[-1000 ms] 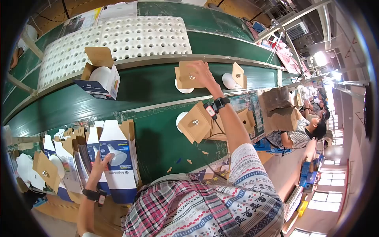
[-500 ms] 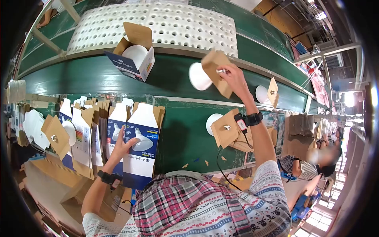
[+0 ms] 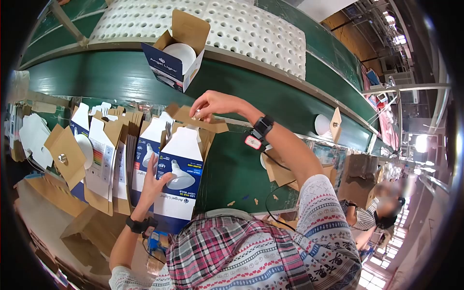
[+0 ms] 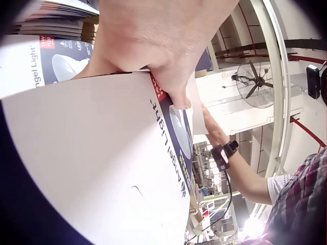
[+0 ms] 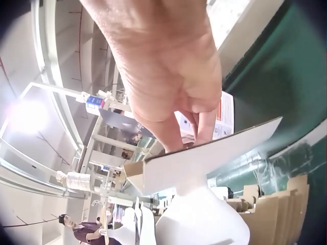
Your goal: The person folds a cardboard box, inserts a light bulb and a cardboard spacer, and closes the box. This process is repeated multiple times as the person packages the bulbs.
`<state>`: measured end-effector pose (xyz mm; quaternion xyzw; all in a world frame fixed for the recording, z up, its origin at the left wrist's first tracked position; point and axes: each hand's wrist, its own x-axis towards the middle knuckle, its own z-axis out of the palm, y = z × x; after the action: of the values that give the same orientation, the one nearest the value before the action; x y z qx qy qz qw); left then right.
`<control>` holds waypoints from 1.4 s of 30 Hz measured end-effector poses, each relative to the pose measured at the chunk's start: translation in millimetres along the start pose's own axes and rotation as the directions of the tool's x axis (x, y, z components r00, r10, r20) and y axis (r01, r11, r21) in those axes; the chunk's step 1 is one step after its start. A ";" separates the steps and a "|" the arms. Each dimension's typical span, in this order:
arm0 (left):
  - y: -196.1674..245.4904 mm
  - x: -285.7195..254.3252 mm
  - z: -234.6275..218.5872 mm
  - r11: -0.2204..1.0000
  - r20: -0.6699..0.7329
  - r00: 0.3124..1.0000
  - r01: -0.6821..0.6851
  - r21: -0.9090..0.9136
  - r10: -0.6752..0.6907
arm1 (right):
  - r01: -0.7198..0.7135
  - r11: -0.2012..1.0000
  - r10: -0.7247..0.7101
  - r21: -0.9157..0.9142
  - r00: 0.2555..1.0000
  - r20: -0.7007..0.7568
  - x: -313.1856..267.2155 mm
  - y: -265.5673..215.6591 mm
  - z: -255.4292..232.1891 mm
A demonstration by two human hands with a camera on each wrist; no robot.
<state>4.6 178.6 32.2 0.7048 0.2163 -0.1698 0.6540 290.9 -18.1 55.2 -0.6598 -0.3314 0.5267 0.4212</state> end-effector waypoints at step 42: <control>0.6 -5.6 -3.7 0.998 0.073 0.997 0.036 -0.044 -0.033 | 0.024 0.964 -0.003 -0.264 0.997 0.081 55.5 113.4 95.2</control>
<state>0.1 181.8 36.0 0.6794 0.2083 -0.2016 0.6741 209.9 2.2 -79.2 -0.6863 -0.4195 0.5009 0.3194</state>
